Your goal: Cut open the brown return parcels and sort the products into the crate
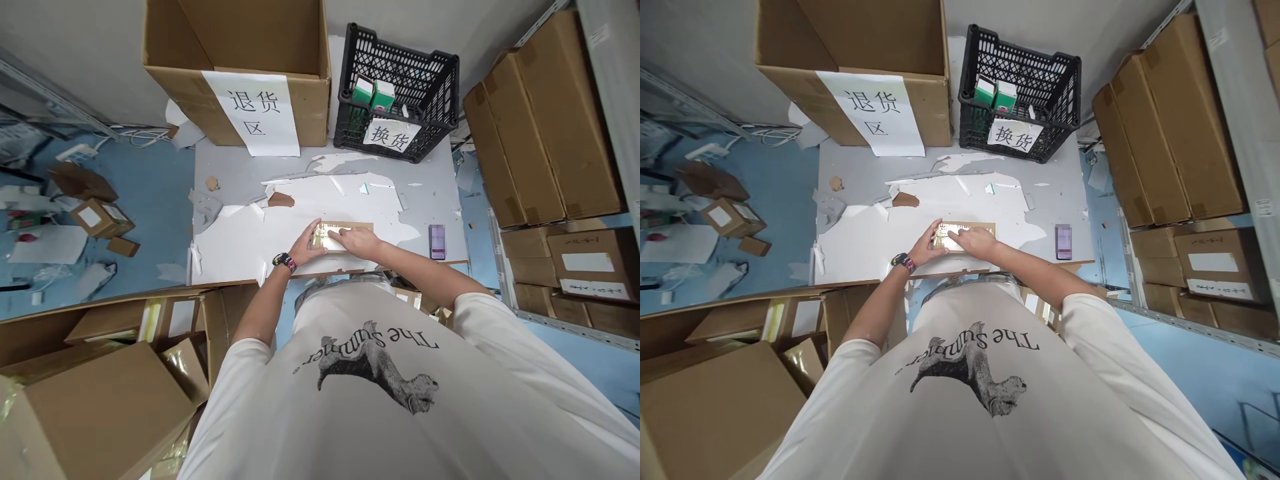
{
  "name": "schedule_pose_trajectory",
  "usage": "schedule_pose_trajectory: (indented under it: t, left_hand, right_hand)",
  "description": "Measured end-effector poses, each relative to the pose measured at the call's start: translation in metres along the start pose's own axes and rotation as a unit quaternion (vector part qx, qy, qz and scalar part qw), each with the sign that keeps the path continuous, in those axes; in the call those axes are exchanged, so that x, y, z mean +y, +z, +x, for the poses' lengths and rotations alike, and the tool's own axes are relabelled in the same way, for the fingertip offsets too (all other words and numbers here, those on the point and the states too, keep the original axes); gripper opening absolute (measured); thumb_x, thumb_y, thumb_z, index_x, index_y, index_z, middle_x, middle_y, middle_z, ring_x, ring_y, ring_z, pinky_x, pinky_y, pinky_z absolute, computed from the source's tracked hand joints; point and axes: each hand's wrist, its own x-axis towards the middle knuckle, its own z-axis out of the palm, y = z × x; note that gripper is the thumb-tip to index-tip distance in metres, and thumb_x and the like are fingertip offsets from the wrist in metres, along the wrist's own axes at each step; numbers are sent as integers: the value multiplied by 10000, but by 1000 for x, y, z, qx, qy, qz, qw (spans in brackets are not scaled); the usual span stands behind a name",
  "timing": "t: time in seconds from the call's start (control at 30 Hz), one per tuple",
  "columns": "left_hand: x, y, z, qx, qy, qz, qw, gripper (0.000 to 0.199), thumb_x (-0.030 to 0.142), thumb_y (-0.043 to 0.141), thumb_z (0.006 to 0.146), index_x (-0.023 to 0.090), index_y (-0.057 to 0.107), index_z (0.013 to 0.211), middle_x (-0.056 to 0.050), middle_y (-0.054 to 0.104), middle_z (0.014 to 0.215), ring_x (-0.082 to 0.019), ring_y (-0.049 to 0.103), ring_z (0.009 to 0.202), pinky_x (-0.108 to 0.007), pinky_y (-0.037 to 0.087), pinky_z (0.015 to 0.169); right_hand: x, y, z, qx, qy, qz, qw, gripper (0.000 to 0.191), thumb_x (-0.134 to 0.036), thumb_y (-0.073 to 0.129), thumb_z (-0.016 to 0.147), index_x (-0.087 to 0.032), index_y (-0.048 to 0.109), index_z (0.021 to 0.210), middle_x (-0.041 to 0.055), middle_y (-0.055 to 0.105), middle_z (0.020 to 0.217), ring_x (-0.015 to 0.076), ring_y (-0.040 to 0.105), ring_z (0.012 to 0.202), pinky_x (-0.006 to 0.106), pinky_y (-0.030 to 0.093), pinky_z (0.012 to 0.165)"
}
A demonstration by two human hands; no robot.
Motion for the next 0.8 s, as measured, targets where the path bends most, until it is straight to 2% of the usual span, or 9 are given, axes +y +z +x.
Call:
schedule_pose_trajectory:
  t: [0.2,0.43,0.67,0.8]
  left_hand:
    - [-2,-1,3,1,0,13,1000,1289,764,898,858,264,290,1880,-184,411,1870,-439,510,1655,-613,501,1336]
    - [0,-4,4,-12,-17,-16,1000,1318,762,918,836,249,288,1873,-201,445,1839,-422,605,1559,-587,555,1285]
    - [1,-6,4,-7,-16,21,1000,1291,758,905,836,255,317,1869,-182,480,1825,-441,560,1607,-617,475,1353]
    - [4,-8,4,-15,-22,33,999,1286,771,887,848,250,311,1872,-175,486,1823,-434,562,1606,-591,458,1368]
  right_hand:
    - [-2,-1,3,5,-6,-4,1000,511,-171,371,1185,-225,486,1680,200,790,1393,346,820,1213,424,607,963]
    - [2,-14,9,21,-54,-21,998,421,-165,392,1188,-158,559,1574,206,820,1317,338,813,1224,418,589,998]
    - [9,-15,5,4,-39,-24,999,382,-144,455,1170,-149,619,1515,209,840,1280,328,818,1234,408,592,1023]
    - [7,-17,1,-11,-30,-19,999,390,-128,466,1163,-146,627,1517,197,850,1243,317,824,1221,406,591,1040]
